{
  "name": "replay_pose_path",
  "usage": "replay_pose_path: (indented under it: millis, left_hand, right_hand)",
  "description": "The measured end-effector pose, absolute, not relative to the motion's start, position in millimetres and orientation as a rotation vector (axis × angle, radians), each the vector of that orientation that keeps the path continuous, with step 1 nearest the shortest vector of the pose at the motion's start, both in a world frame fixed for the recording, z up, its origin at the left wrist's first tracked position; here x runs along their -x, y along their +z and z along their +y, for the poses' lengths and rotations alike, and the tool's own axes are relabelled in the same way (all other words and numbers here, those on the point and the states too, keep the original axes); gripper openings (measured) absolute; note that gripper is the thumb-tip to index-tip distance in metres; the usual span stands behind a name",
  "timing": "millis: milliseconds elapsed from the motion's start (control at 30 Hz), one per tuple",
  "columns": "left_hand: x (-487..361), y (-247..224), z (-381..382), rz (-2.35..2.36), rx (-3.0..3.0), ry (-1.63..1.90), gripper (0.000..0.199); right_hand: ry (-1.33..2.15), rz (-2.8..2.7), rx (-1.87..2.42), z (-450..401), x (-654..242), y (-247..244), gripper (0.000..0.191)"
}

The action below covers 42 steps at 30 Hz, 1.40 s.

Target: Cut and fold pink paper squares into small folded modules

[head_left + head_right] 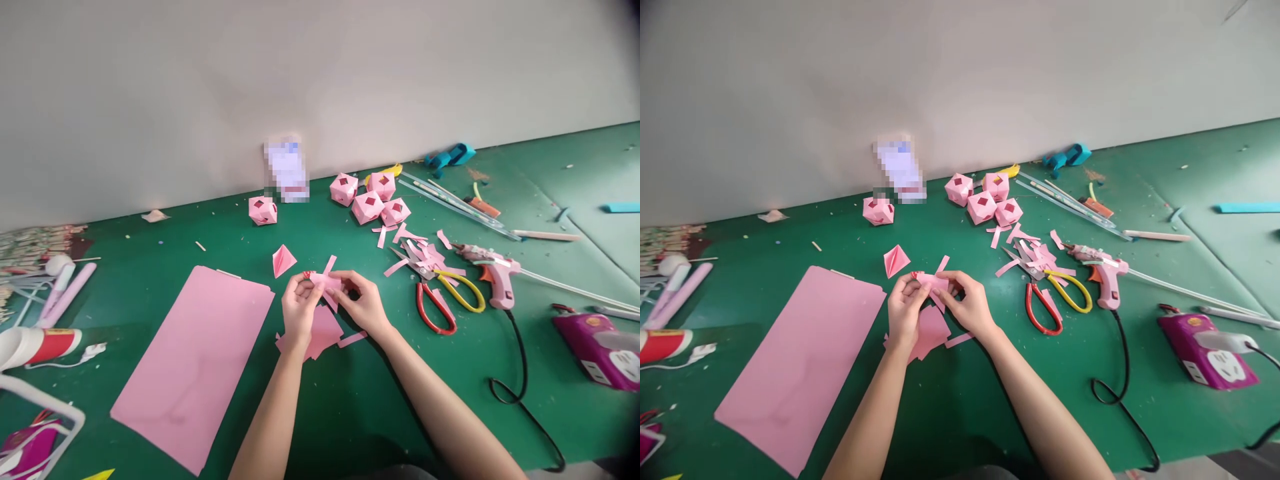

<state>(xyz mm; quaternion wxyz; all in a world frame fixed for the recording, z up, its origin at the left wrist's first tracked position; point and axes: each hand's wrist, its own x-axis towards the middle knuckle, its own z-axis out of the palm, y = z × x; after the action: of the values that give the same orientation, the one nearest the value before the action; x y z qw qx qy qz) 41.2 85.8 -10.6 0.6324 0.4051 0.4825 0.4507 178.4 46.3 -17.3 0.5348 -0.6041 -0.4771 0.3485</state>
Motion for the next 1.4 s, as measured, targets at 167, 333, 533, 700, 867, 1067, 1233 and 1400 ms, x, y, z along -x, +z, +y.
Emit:
replay_pose_path:
  millis: [167,333,533,700,867,1067,1233,1400]
  left_hand:
    - [-39,-10,86,1.067,-0.950,0.948,0.040]
    - [-38,-9,88,1.076,-0.942,0.927,0.046]
    - [-39,-8,88,1.076,-0.948,0.931,0.043]
    - [-36,-8,87,1.077,-0.992,0.904,0.041]
    - [-35,-12,88,1.065,-1.006,0.916,0.040]
    - [-35,-16,88,1.006,-0.995,0.954,0.040]
    - [-35,-17,88,1.006,-1.019,0.958,0.041]
    - [-35,-19,89,1.004,-1.006,0.977,0.040]
  right_hand:
    - [0.862,-1.101,1.436,46,-179,-19,0.027]
    - [0.858,-1.092,1.453,47,-178,-17,0.026]
    - [0.899,-1.068,1.462,45,-177,-15,0.026]
    - [0.881,-1.025,1.461,42,-177,-13,0.026]
    - [0.874,-0.986,1.463,41,-177,-14,0.026]
    - [0.872,-1.002,1.443,42,-178,-17,0.023]
    - [0.852,-1.026,1.418,42,-178,-17,0.020]
    - [0.795,-1.063,1.432,43,-177,-17,0.014]
